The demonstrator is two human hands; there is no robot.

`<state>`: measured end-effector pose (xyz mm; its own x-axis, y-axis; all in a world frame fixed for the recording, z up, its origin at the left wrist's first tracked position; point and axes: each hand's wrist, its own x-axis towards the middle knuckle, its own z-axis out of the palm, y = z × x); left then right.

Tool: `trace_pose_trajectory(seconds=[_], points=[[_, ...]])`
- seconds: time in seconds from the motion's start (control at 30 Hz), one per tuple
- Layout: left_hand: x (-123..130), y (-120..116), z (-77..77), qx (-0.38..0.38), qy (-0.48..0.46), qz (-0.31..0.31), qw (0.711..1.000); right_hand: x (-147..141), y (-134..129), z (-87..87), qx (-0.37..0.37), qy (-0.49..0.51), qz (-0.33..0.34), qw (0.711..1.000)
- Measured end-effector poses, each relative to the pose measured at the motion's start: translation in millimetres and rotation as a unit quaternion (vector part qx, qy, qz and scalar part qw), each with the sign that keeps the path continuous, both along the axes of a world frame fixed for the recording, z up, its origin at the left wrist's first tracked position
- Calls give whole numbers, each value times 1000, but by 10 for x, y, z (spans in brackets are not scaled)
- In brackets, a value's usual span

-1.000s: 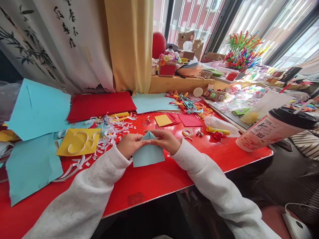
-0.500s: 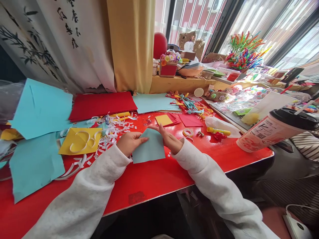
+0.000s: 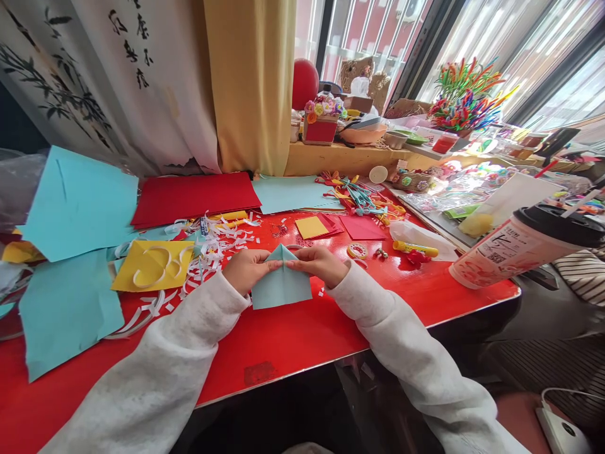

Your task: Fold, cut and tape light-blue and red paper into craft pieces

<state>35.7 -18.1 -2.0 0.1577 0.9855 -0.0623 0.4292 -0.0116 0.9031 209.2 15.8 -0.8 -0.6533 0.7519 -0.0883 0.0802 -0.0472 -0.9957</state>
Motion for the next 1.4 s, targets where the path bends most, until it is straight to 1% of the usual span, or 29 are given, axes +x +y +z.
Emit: trace_pose_trajectory(seconds=[0.13, 0.27, 0.33, 0.5, 0.67, 0.8, 1.03, 1.23, 1.33, 1.4], points=[[21, -22, 35, -22, -30, -14, 999, -3, 9, -18, 11, -27, -27, 999], [40, -48, 111, -78, -100, -55, 990, 15, 17, -12, 41, -40, -48, 997], [39, -45, 128, -100, -134, -66, 984, 26, 21, -5, 46, -40, -49, 997], [18, -14, 93, -124, -170, -56, 976, 45, 20, 15, 65, -63, -22, 996], [27, -13, 71, -122, -194, -46, 972, 52, 28, 16, 46, -102, -11, 994], [44, -14, 75, -133, -195, -35, 971, 53, 39, 13, 41, -115, -11, 992], [49, -30, 90, -130, -185, -43, 973, 49, 33, 25, -14, -88, 14, 996], [43, -28, 82, -121, -171, -51, 976, 67, 27, 36, 0, -89, 31, 996], [40, -25, 96, -101, -139, -62, 983, 70, 21, 41, 0, -88, 32, 996], [42, -30, 117, -66, -106, -63, 990, 63, 13, 39, 0, -93, 39, 995]])
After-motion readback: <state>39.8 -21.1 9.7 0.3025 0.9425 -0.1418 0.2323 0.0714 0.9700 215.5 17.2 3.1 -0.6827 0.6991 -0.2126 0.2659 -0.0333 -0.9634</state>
